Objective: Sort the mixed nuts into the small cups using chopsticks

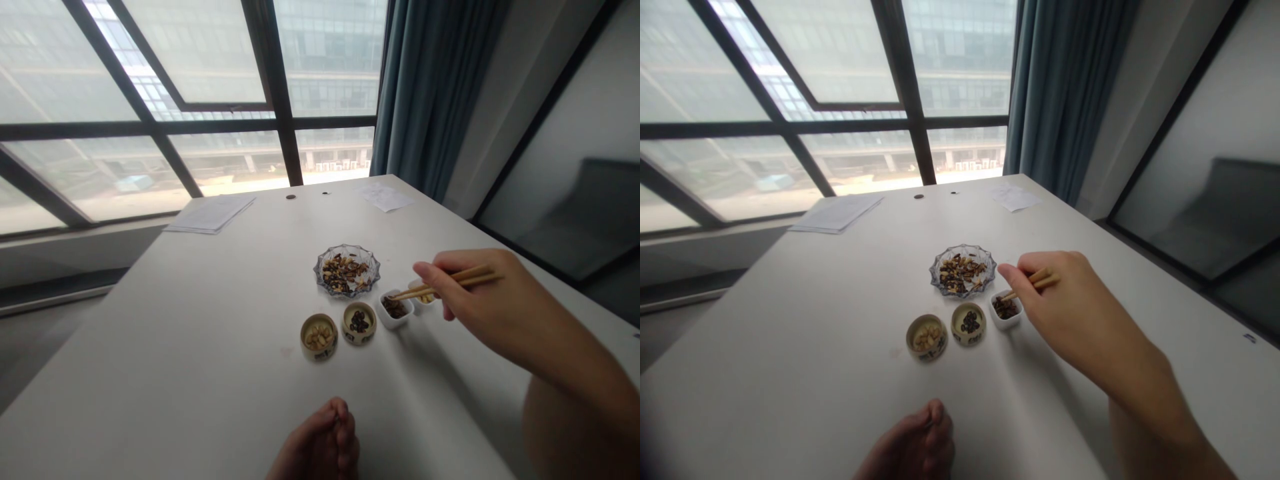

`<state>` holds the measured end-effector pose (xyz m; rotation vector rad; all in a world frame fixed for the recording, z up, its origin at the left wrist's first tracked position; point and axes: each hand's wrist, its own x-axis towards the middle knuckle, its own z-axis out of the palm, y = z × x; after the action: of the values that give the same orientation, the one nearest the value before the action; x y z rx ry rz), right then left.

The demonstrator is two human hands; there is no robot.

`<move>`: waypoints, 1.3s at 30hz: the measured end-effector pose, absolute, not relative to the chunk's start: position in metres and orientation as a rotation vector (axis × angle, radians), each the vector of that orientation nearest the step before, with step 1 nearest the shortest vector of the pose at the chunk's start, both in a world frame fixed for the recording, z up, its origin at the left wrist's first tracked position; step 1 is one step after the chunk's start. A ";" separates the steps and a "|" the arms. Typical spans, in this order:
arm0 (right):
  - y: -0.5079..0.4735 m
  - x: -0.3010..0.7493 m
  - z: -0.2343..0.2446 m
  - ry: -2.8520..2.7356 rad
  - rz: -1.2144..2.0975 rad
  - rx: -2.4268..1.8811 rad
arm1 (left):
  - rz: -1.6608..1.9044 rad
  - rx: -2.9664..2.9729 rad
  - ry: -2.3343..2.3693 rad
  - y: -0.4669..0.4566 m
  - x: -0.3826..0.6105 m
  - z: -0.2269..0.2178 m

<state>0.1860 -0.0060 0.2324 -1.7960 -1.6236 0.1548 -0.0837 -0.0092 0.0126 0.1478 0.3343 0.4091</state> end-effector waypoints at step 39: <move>-0.006 0.187 0.229 -1.562 0.156 -1.739 | 0.419 0.129 0.365 -0.010 -0.084 0.013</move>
<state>0.1874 -0.0058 0.2292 -1.7395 -1.5620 0.1563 -0.0838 -0.0104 0.0134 0.1295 0.3649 0.4188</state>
